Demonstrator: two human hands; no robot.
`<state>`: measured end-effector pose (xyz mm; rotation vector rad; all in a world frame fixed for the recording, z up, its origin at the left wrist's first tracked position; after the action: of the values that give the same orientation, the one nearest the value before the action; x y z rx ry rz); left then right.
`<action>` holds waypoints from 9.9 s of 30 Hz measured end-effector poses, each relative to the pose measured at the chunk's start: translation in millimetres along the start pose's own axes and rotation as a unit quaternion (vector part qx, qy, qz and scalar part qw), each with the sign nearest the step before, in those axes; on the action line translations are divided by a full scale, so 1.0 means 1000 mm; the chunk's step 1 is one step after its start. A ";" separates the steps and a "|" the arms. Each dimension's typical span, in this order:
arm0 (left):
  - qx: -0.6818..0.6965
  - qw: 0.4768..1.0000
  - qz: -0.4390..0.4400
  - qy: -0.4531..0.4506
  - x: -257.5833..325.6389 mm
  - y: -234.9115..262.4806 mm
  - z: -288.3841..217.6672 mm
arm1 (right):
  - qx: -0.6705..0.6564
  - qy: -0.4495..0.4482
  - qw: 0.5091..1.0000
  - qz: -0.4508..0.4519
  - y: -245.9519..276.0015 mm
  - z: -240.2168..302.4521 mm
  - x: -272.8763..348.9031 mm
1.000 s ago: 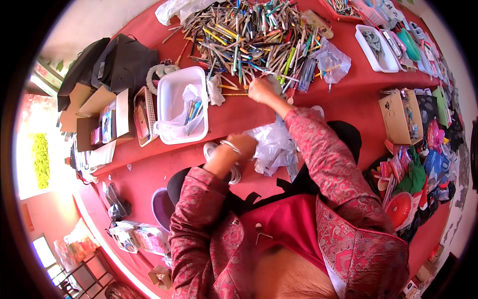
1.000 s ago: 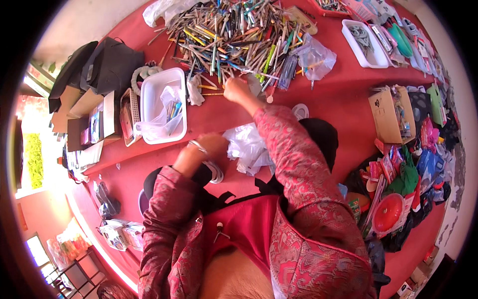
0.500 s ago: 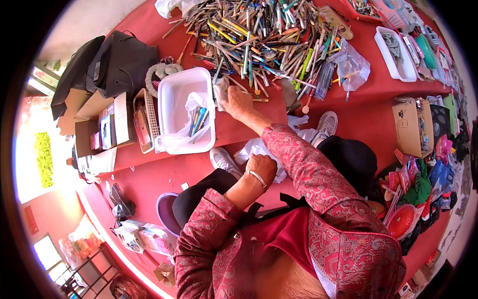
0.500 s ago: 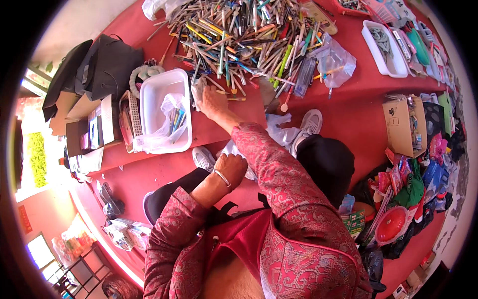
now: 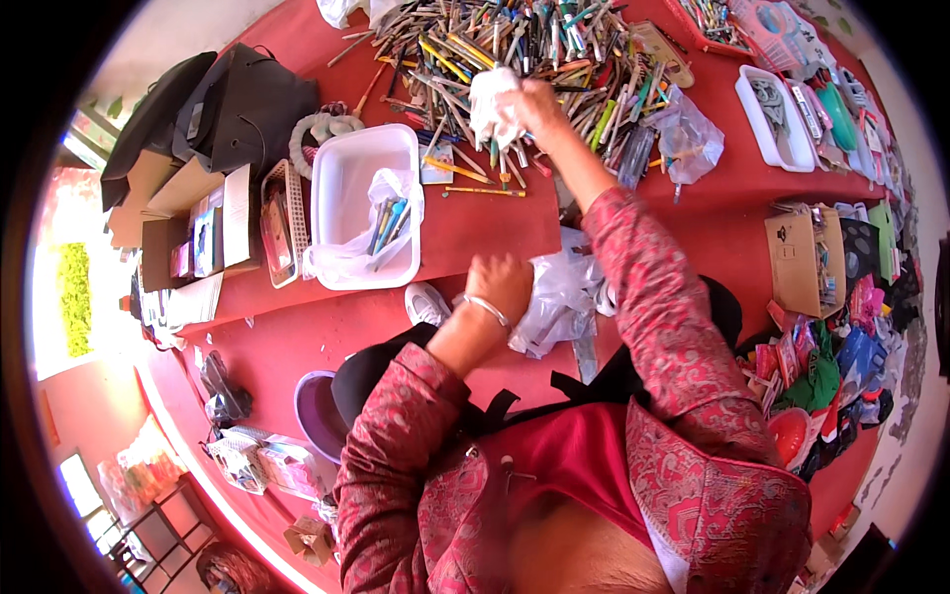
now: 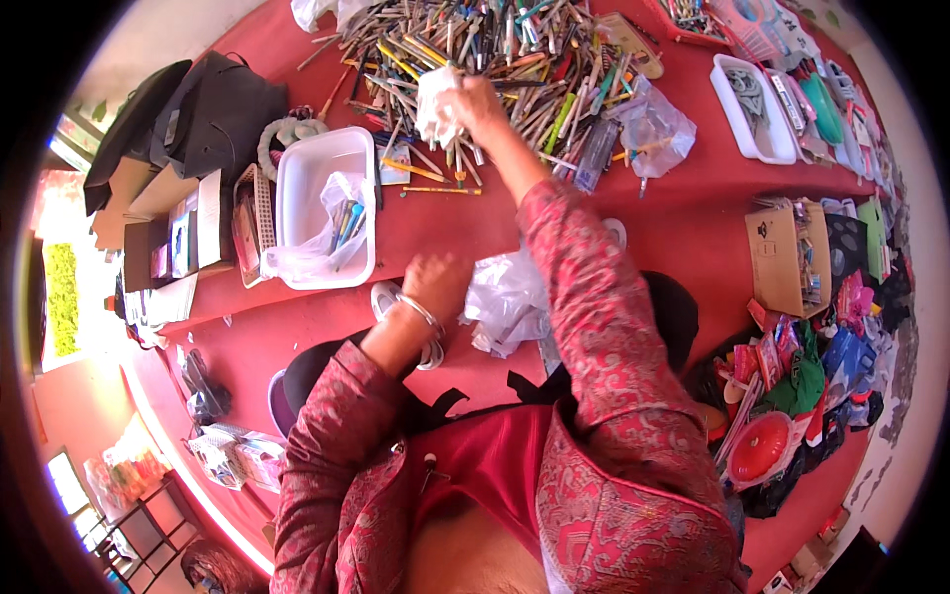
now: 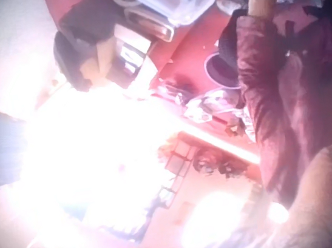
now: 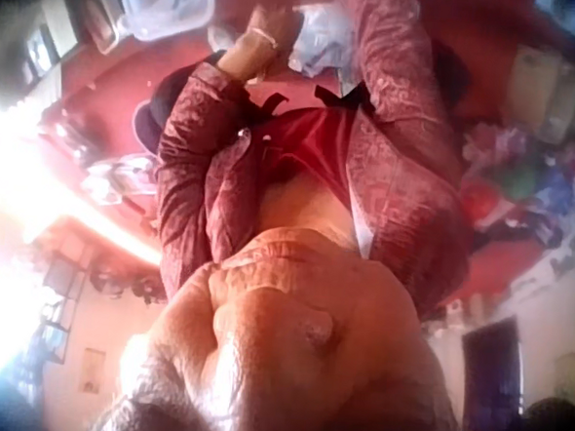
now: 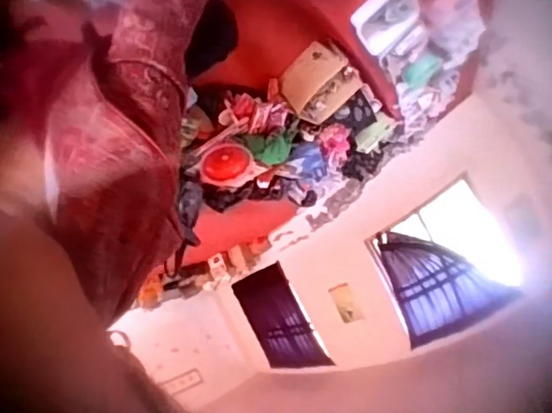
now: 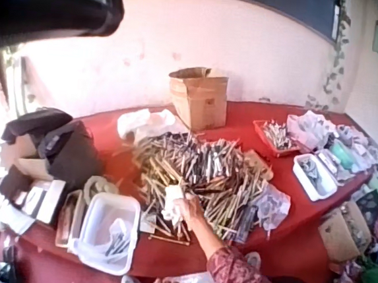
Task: The person sits on the floor and sorts a large pile of mixed stationery items, including pens, pencils, and markers, from a red platform into a white plastic container. They handle the items by hand, picking them up individually or in small groups and placing them into the container.
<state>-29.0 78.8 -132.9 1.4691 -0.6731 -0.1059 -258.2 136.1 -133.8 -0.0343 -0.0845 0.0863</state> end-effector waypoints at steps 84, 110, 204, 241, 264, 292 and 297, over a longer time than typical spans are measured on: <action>0.935 0.278 -0.156 -0.154 -0.008 0.109 0.009 | 0.132 0.277 0.951 -0.016 0.054 0.149 0.199; 0.972 0.193 -0.004 -0.131 -0.006 0.058 0.000 | 0.432 0.331 0.838 0.042 -0.025 0.106 0.223; 0.721 0.690 0.034 -0.064 0.012 0.050 -0.018 | -0.042 -0.269 0.956 0.113 0.171 -0.057 0.065; 0.950 0.270 -0.150 -0.036 0.032 0.061 0.069 | 0.282 0.142 0.924 0.217 -0.065 0.094 0.169; 0.962 0.245 -0.115 -0.036 0.036 0.059 0.075 | -0.175 -0.150 0.959 0.164 -0.013 0.083 0.154; 0.904 0.345 -0.252 0.012 0.051 0.060 0.104 | -0.147 -0.028 0.972 0.181 0.010 0.124 0.160; 0.925 0.311 -0.219 0.017 0.050 0.060 0.098 | -0.149 -0.036 0.972 0.179 0.012 0.125 0.162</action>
<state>-54.3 -22.3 -63.7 3.9249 0.0783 0.5335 -109.0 166.4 3.3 -0.3479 -0.1632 0.4367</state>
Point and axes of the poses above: each hand's wrist, its own x-axis away from the middle knuckle, its own y-axis out of the back of the hand, z = x × y, the point moved 9 cm from there along -x, towards the middle knuckle, and after that the axes turned 2 degrees about y, right-handed, at the moved point
